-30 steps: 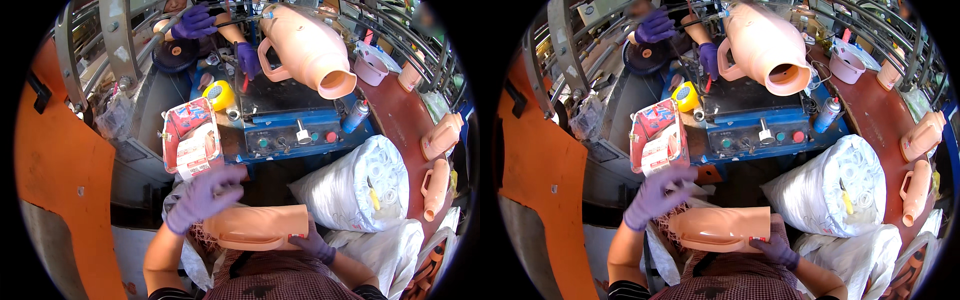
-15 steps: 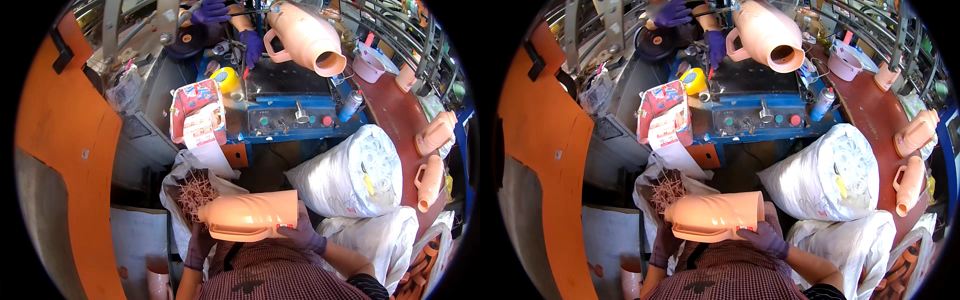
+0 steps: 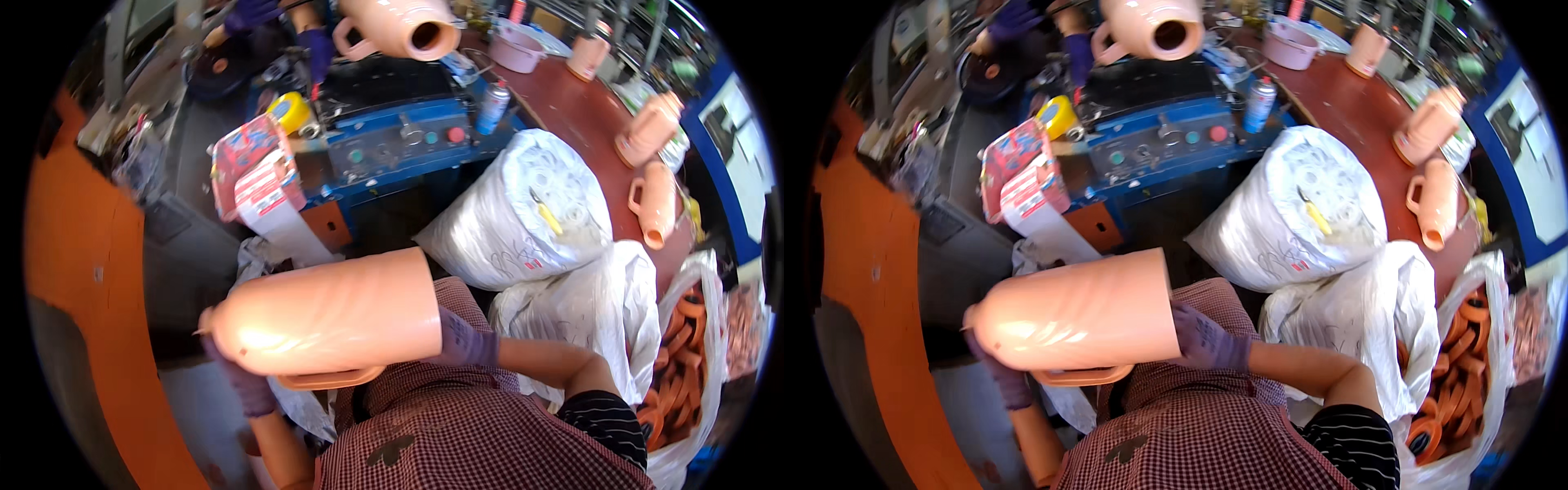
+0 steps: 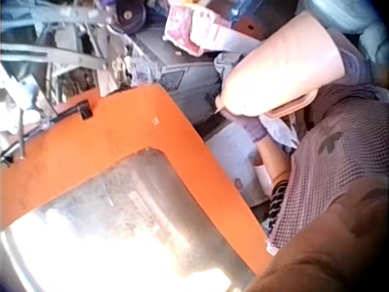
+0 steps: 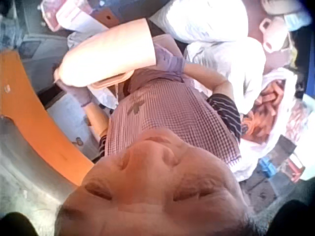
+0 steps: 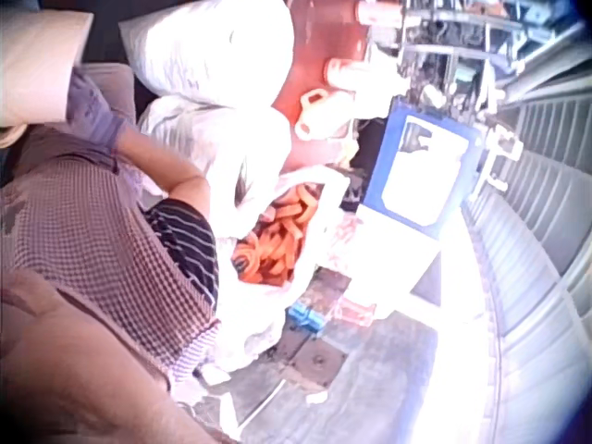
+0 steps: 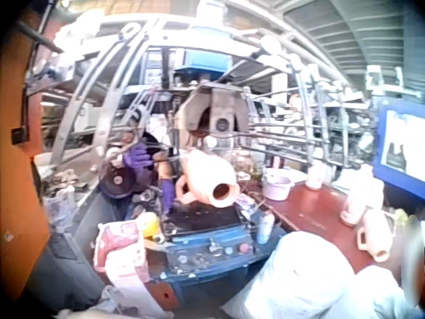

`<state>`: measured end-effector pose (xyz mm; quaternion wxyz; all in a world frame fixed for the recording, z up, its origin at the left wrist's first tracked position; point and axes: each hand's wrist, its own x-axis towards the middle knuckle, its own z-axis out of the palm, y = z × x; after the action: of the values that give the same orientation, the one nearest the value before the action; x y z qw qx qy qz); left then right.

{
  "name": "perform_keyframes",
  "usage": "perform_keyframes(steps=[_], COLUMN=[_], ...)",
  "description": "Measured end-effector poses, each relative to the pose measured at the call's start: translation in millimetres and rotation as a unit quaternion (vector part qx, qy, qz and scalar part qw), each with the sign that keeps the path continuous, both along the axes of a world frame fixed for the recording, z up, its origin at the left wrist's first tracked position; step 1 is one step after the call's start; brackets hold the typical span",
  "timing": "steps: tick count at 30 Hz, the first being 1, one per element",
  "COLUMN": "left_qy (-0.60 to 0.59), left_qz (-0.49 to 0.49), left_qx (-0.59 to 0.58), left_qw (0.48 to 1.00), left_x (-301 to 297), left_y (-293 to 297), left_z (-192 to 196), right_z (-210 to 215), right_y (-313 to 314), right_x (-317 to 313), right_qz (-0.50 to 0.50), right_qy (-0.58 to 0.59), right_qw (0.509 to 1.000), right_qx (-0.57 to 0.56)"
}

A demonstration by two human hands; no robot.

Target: The person retrieves pink plastic pitcher bodies from a bag, attaches orange handles, and places the assembled units on a nearby table. The person also uses a yellow utility knife to trim excess plastic from the pitcher openings.

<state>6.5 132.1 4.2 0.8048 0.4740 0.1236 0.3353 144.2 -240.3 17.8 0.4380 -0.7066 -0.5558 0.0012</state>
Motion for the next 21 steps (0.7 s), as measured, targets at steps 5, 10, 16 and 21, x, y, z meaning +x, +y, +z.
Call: perform_keyframes(steps=[5, 10, 16, 21], left_qy=[-0.045, 0.131, 0.167, 0.182], left_qz=[0.025, -0.336, -0.49, -0.538], left_qx=[0.217, 0.234, 0.134, 0.201], left_qw=[0.975, 0.903, 0.845, 0.798], left_x=[0.6, 35.5, 70.5, 71.5], left_y=[-42.0, -55.3, -111.7, -130.4], left_z=[151.0, 154.1, 139.6, 141.5], right_z=[19.2, 135.0, 88.1, 90.9], right_y=[-10.7, 52.5, 67.0, 52.5], right_x=[44.9, 11.9, -10.8, -22.9], right_qz=[-0.164, 0.009, 0.003, -0.016], right_qy=[0.042, -0.256, -0.262, -0.324], right_qw=[0.984, 0.954, 0.948, 0.94], right_qx=[-0.048, 0.157, 0.178, 0.101])
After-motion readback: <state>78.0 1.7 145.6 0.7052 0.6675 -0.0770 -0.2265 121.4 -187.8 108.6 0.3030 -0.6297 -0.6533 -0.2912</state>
